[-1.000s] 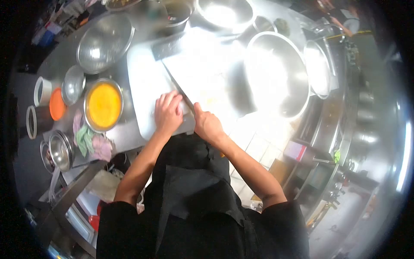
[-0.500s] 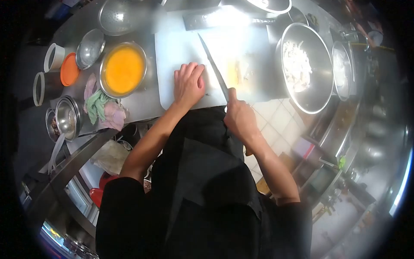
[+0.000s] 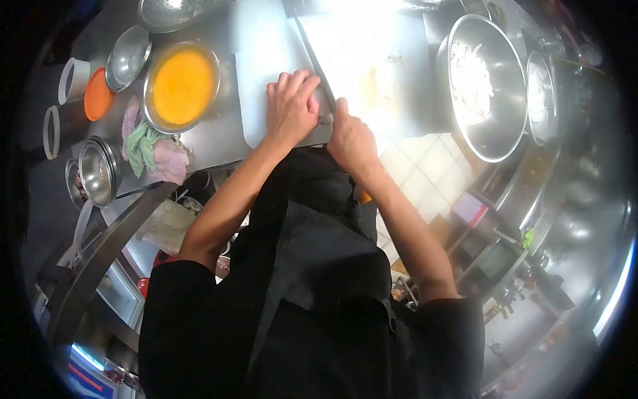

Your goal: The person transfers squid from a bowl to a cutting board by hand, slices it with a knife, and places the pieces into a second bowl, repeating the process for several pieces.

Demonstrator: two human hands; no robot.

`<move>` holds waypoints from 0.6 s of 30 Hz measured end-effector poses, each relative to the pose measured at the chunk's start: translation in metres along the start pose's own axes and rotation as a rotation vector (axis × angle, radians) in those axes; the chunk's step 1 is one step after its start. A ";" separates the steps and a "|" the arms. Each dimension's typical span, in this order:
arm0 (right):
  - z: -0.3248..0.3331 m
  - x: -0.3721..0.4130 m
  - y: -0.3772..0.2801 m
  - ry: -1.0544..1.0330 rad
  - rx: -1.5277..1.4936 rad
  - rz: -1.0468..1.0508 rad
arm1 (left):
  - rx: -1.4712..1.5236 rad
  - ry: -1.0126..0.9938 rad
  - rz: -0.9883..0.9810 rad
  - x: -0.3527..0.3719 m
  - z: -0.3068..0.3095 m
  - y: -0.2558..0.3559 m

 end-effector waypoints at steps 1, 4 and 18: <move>0.003 -0.007 0.001 0.014 -0.002 0.013 | 0.038 0.011 -0.005 0.001 0.001 -0.001; 0.023 0.002 0.011 0.018 0.019 -0.001 | 0.142 0.067 0.011 0.004 0.006 -0.007; 0.002 0.034 0.007 -0.202 0.134 -0.006 | 0.158 0.128 0.027 0.007 0.007 -0.012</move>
Point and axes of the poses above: each hand's wrist, its own x-axis away from the middle knuckle, its own z-axis out of the back of the hand, y = z × x, the point moved 8 cm from there along -x, towards the middle knuckle, and after that the axes turned 2 degrees about -x, right-handed, at the moved point
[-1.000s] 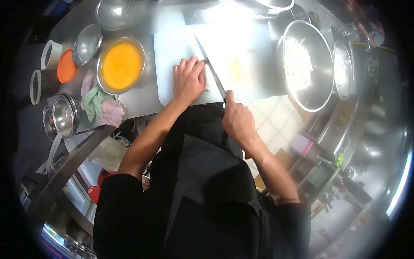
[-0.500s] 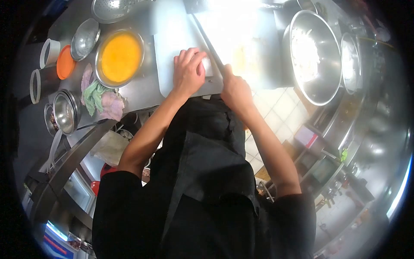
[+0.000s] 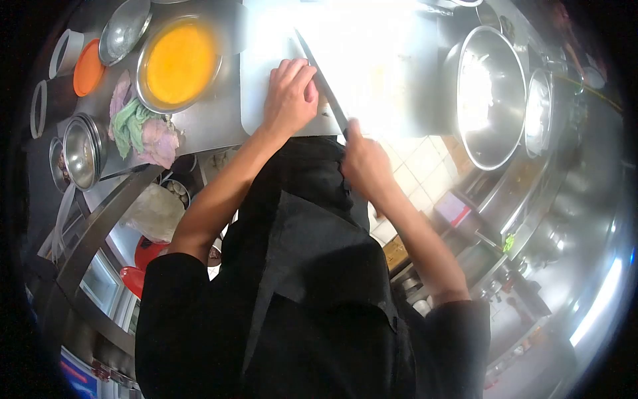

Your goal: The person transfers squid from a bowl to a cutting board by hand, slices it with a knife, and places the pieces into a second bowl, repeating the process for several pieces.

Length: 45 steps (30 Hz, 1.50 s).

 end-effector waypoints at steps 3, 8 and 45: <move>0.004 -0.044 -0.012 0.087 -0.060 0.075 | 0.024 -0.027 0.015 0.002 0.000 -0.002; 0.028 -0.036 0.008 0.127 -0.029 -0.014 | 0.163 0.024 0.021 0.006 0.016 -0.005; 0.032 0.039 -0.016 -0.191 0.155 0.016 | 0.050 0.086 0.088 0.020 0.026 -0.014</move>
Point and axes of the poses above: each hand's wrist, its own x-axis away from the middle knuckle, its own z-axis out of the back of the hand, y = z × x, the point moved 8 cm from there along -x, towards the middle knuckle, and after that the axes turned 2 degrees about -x, right-handed, at the moved point
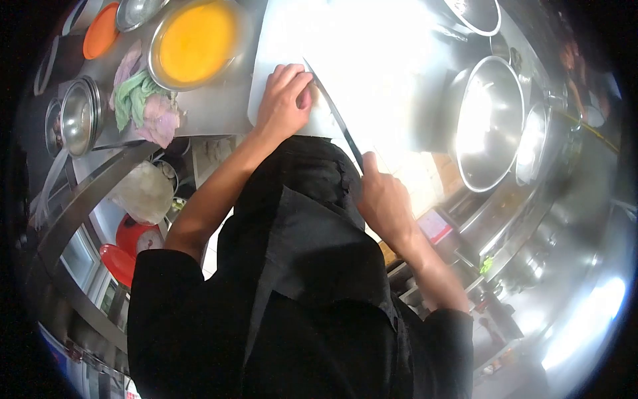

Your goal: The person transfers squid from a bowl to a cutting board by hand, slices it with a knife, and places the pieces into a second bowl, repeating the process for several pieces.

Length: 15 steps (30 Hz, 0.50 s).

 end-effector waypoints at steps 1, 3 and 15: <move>-0.006 -0.004 0.000 0.031 -0.018 0.033 | -0.004 -0.010 0.001 0.000 -0.001 -0.001; -0.023 -0.028 -0.002 0.075 -0.053 0.048 | -0.007 -0.024 -0.007 0.001 -0.002 -0.001; 0.013 -0.065 0.001 0.263 -0.095 0.051 | 0.140 0.053 0.086 0.010 0.021 -0.006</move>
Point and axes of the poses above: each hand's wrist, its own x-axis away from the middle knuckle, its own z-axis out of the back of the hand, y = z × x, the point moved 8 cm from there along -x, towards the middle knuckle, and after that the axes turned 2 degrees about -x, right-handed, at the moved point
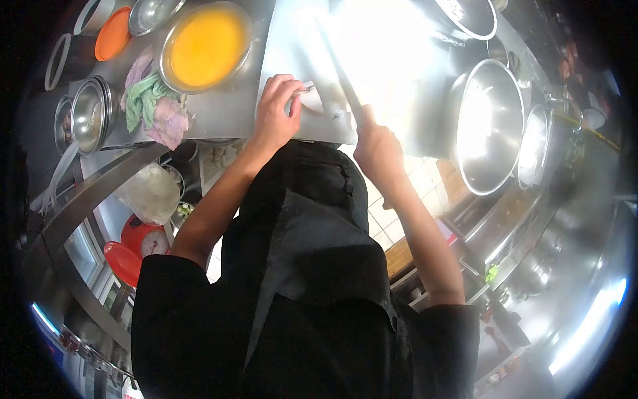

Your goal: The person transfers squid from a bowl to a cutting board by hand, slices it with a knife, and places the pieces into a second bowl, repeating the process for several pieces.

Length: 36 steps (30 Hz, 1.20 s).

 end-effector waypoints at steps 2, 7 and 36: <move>0.007 0.014 -0.018 -0.041 0.076 0.024 | -0.061 -0.003 -0.023 0.000 -0.002 0.003; -0.005 0.035 -0.032 -0.149 0.082 0.044 | -0.126 -0.027 -0.045 -0.002 -0.006 0.002; 0.090 0.120 0.112 0.278 -0.808 -0.380 | -0.304 -0.695 -0.257 -0.025 -0.132 0.068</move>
Point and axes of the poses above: each hand's wrist, its own x-axis away from the middle knuckle, its own z-axis out of the back of the hand, y = z × x, the point moved 8 cm from there along -x, towards the middle knuckle, and after that the axes turned 2 degrees about -x, right-handed, at the moved point
